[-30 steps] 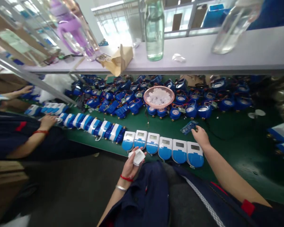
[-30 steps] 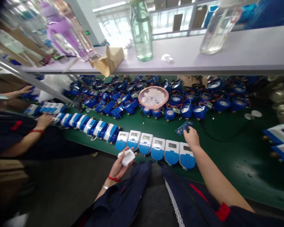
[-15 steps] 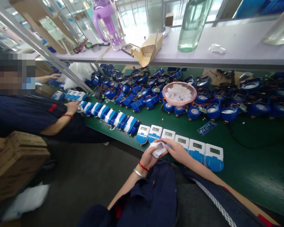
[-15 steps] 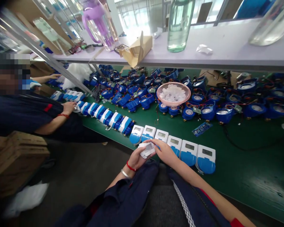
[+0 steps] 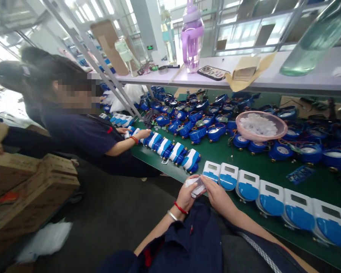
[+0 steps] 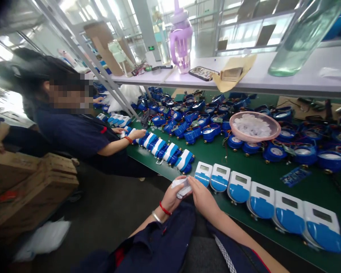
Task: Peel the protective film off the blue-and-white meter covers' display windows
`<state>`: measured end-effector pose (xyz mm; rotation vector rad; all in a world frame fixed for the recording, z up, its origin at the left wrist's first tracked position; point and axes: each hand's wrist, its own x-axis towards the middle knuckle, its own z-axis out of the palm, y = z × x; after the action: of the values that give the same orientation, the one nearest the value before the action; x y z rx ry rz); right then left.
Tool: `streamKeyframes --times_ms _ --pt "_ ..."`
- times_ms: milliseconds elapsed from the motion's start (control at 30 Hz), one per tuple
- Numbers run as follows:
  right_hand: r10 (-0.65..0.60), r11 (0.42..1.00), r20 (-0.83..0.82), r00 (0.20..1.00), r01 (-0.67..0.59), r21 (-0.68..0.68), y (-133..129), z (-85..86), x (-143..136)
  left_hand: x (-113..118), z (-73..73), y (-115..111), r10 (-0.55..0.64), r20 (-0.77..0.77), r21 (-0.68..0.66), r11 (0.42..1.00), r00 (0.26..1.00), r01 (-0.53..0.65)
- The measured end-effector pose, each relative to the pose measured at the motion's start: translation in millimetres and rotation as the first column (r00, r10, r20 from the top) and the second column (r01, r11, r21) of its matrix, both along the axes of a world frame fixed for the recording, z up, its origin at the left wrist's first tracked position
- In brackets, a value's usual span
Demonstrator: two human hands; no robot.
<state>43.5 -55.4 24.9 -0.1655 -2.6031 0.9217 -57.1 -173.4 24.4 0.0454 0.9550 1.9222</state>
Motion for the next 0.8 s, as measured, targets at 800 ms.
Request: streamKeyframes --times_ms 800 --pt "-0.166 0.986 0.131 0.977 0.162 0.039 -105.9 -3.2 -71.5 -79.7 -5.8 -86.3 -0.124 -0.008 -0.022 0.992 0.992 0.124"
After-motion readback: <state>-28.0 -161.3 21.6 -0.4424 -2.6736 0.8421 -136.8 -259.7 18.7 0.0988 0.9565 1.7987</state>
